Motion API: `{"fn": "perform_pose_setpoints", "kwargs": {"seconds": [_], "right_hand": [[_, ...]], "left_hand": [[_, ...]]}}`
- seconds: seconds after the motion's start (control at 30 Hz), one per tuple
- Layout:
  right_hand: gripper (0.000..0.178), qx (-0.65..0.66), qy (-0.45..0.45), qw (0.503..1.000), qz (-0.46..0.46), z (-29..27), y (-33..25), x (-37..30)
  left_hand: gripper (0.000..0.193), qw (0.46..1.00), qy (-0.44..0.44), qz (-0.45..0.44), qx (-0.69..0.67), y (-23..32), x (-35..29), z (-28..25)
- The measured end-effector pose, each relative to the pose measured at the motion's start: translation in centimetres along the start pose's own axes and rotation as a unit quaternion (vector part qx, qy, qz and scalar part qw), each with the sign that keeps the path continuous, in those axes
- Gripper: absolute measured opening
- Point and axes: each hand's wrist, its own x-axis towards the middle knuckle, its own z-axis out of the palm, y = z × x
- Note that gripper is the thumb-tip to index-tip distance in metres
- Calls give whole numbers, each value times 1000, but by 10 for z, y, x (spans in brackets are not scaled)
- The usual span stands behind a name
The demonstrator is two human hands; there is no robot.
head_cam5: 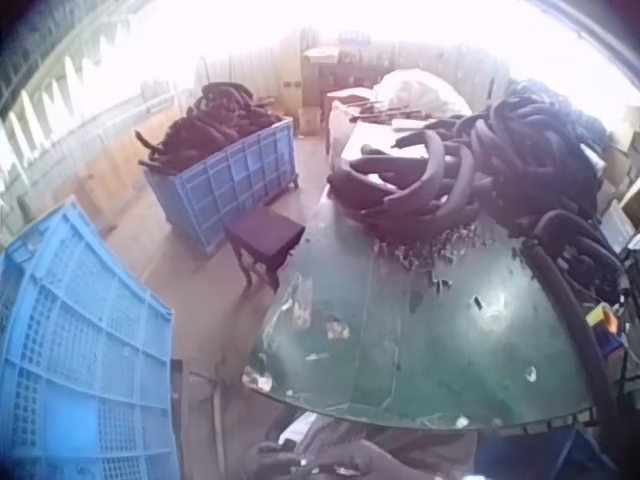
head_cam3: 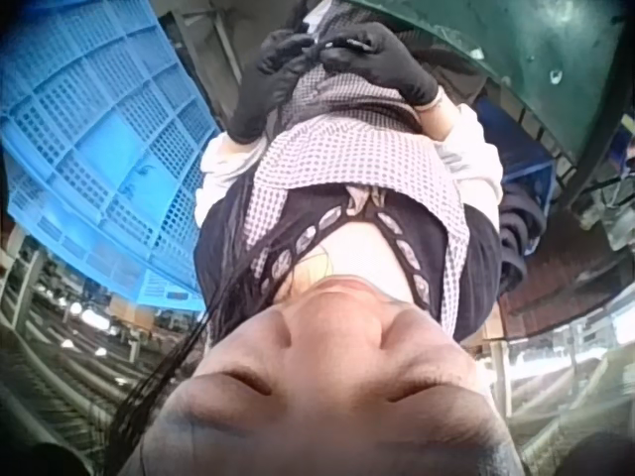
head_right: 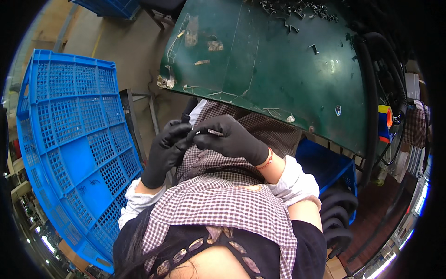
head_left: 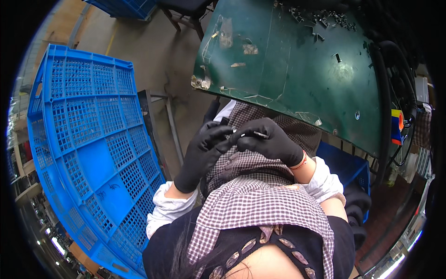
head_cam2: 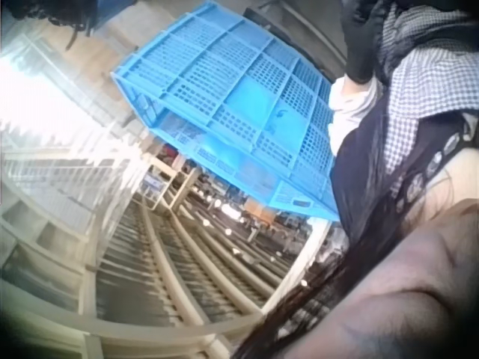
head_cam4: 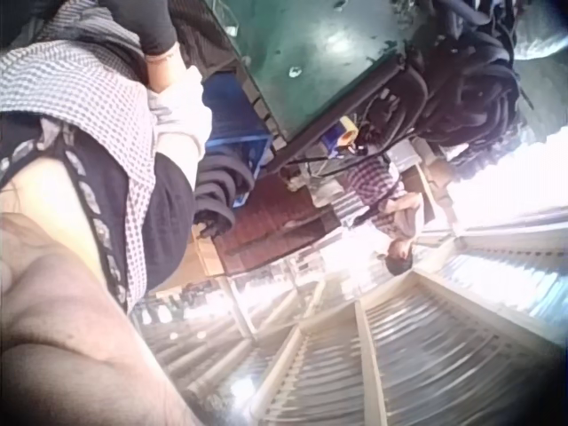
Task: The person repeatedly picks up black rubber hoses and small metal clips from a green workbench. They attach the clips to the ends of the hoses and place the finished units into a blue crate. The process is repeated continuously throughout the clip.
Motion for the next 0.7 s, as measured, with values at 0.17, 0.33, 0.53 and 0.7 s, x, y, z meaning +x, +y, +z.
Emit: {"fn": "perform_pose_setpoints", "kwargs": {"seconds": [0.17, 0.33, 0.53, 0.7], "right_hand": [[26, 66, -62, 994, 53, 2, -4, 8], [29, 89, -68, 992, 62, 0, 2, 12], [27, 81, -66, 994, 13, 8, 8, 12], [23, 68, 15, 998, 10, 13, 6, 7]], "left_hand": [[35, 996, -82, 37, 25, 0, 8, 0], [30, 997, -46, -51, -46, 7, 1, -1], [28, 999, -23, -11, -41, 4, -6, -5], [24, 996, 9, -61, -71, 14, -5, -1]]}}
